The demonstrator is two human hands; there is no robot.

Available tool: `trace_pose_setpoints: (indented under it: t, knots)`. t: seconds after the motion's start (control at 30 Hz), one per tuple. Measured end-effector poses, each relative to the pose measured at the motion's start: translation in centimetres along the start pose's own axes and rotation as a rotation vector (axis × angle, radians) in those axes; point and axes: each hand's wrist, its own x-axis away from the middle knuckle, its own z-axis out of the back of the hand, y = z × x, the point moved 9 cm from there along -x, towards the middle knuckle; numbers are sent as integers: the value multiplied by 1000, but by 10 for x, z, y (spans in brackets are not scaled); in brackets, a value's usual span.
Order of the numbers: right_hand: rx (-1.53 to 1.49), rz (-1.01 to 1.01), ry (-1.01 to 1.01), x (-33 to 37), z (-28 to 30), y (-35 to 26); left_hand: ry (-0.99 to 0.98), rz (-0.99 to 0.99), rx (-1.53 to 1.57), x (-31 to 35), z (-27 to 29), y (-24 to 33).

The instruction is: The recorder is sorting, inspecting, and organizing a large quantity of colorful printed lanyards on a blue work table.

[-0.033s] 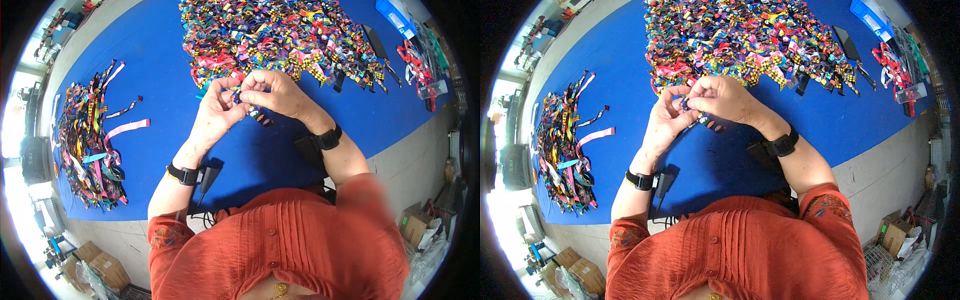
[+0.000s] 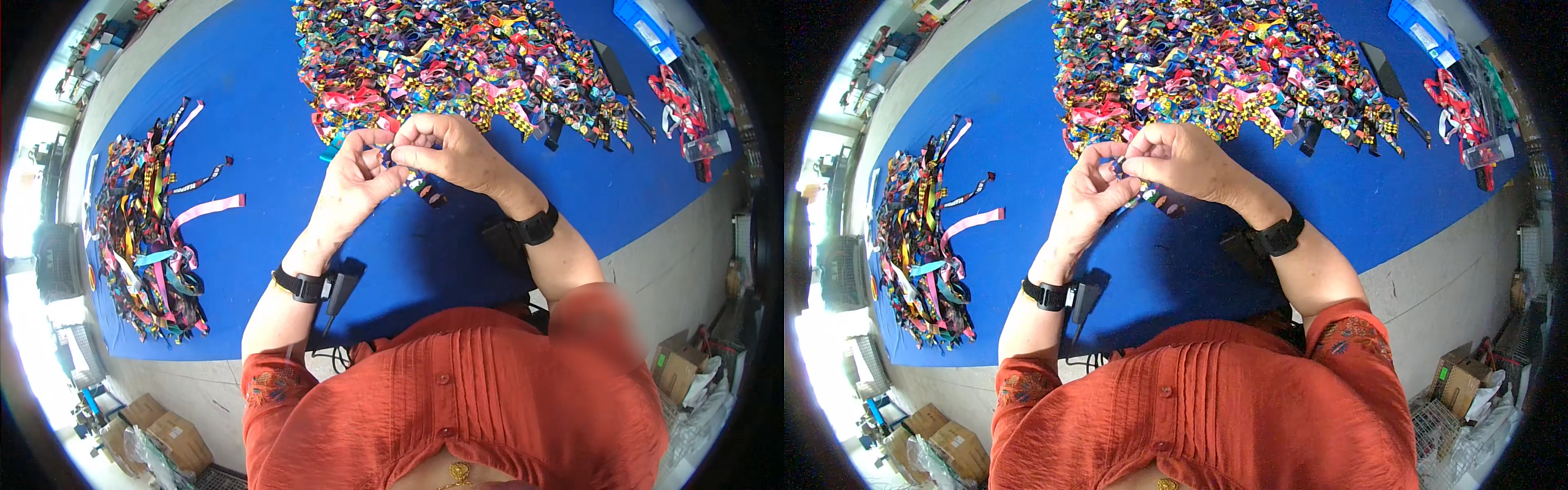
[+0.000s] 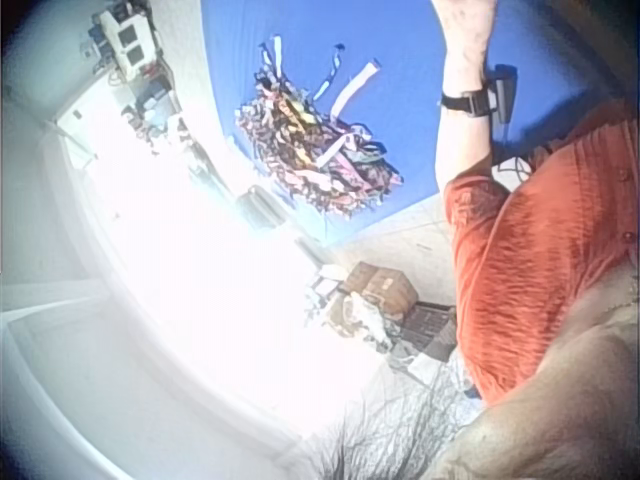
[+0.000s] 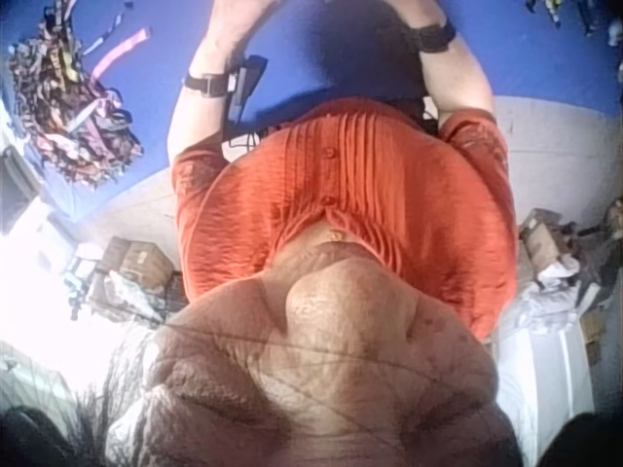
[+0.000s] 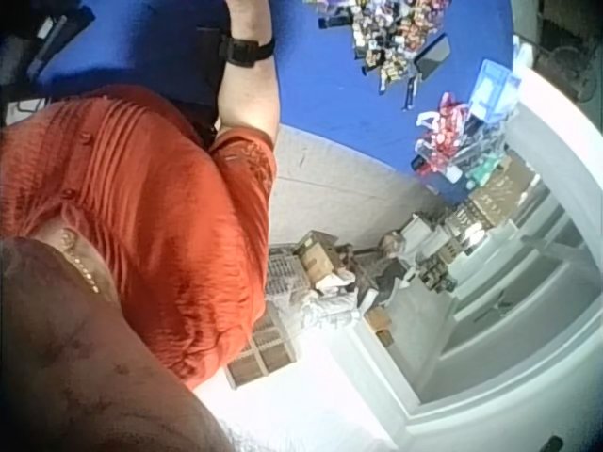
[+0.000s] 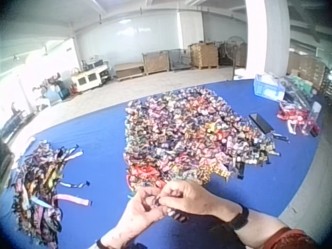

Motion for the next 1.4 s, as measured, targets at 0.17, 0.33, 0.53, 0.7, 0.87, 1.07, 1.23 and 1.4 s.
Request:
trace_pose_setpoints:
  t: [0.17, 0.33, 0.53, 0.7, 0.87, 1.07, 1.23, 1.4]
  knots:
    - [-104, -73, 22, 0, 2, 6, -76, 91, 22, -1, -3, -13]
    - [-95, -53, 62, -1, 3, 10, -76, 142, 52, 1, -3, -24]
    - [-82, -63, 97, -3, 6, 13, -15, 93, -12, 2, -2, -16]
    - [-14, -84, -30, 0, 0, 20, 95, 40, -14, 4, 3, -6]
    - [100, -93, -26, 2, 3, 13, 116, 53, -49, 5, 1, -13]
    - [540, 61, 127, 8, -5, -13, 154, 91, -92, 5, 5, -19]
    - [561, 118, 116, 7, -6, -4, 134, 178, -131, 3, 7, -24]
    - [449, 49, 76, 5, -4, 0, 125, 183, -131, 3, 9, -29]
